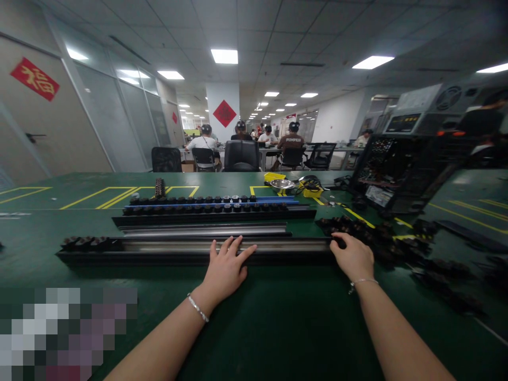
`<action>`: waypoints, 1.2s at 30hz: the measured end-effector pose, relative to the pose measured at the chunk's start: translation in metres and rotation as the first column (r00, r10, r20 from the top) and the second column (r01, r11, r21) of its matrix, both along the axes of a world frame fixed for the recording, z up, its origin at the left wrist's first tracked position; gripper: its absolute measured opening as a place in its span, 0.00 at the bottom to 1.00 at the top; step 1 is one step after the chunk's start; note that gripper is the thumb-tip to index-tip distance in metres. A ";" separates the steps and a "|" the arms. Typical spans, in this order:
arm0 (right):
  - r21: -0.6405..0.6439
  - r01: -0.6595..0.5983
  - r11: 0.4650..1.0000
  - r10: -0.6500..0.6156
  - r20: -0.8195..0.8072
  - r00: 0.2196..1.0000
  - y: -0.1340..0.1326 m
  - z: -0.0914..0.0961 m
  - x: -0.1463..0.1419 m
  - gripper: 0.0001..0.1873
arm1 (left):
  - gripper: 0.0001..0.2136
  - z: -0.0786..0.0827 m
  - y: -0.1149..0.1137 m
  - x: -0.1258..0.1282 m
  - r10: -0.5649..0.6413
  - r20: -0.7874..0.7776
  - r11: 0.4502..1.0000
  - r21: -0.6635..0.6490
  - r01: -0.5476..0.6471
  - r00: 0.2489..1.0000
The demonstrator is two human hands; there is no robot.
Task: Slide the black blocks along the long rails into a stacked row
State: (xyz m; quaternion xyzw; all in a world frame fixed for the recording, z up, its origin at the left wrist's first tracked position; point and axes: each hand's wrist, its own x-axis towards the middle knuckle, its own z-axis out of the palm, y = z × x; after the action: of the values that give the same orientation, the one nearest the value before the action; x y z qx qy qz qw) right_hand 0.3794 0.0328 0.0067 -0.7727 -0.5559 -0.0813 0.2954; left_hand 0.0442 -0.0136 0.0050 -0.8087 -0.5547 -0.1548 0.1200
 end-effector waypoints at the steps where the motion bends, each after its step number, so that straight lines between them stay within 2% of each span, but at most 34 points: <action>1: 0.002 0.005 1.000 -0.005 -0.003 1.000 0.000 0.000 0.001 0.19 | 0.27 0.000 0.000 0.000 -0.002 0.002 1.000 0.002 0.002 1.000; 8: -0.020 0.025 0.999 -0.025 -0.017 1.000 0.000 0.002 0.008 0.20 | 0.27 -0.004 0.002 -0.001 -0.007 0.006 1.000 0.012 0.007 1.000; 13: -0.033 0.052 0.998 -0.056 -0.114 0.992 -0.002 0.004 0.012 0.20 | 0.27 -0.003 0.001 -0.002 -0.008 0.002 1.000 0.010 0.008 1.000; 21: 0.121 -0.034 0.992 0.047 -0.104 0.993 0.003 -0.005 0.025 0.18 | 0.27 -0.003 0.001 -0.002 -0.013 -0.003 1.000 0.016 0.013 1.000; 26: 0.186 -0.030 0.982 0.055 -0.131 0.990 0.008 -0.012 0.033 0.18 | 0.27 -0.003 0.001 -0.001 0.001 -0.011 1.000 0.022 -0.001 1.000; 36: 0.040 0.102 0.994 -0.087 -0.277 0.957 0.006 -0.006 0.040 0.21 | 0.27 -0.003 0.002 -0.002 -0.002 -0.010 1.000 0.013 0.002 1.000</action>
State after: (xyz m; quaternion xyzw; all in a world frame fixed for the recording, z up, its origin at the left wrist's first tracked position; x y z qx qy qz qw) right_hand 0.4198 0.0385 0.0012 -0.7940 -0.4695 -0.0022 0.3861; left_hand 0.0427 -0.0114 0.0019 -0.8091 -0.5524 -0.1544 0.1282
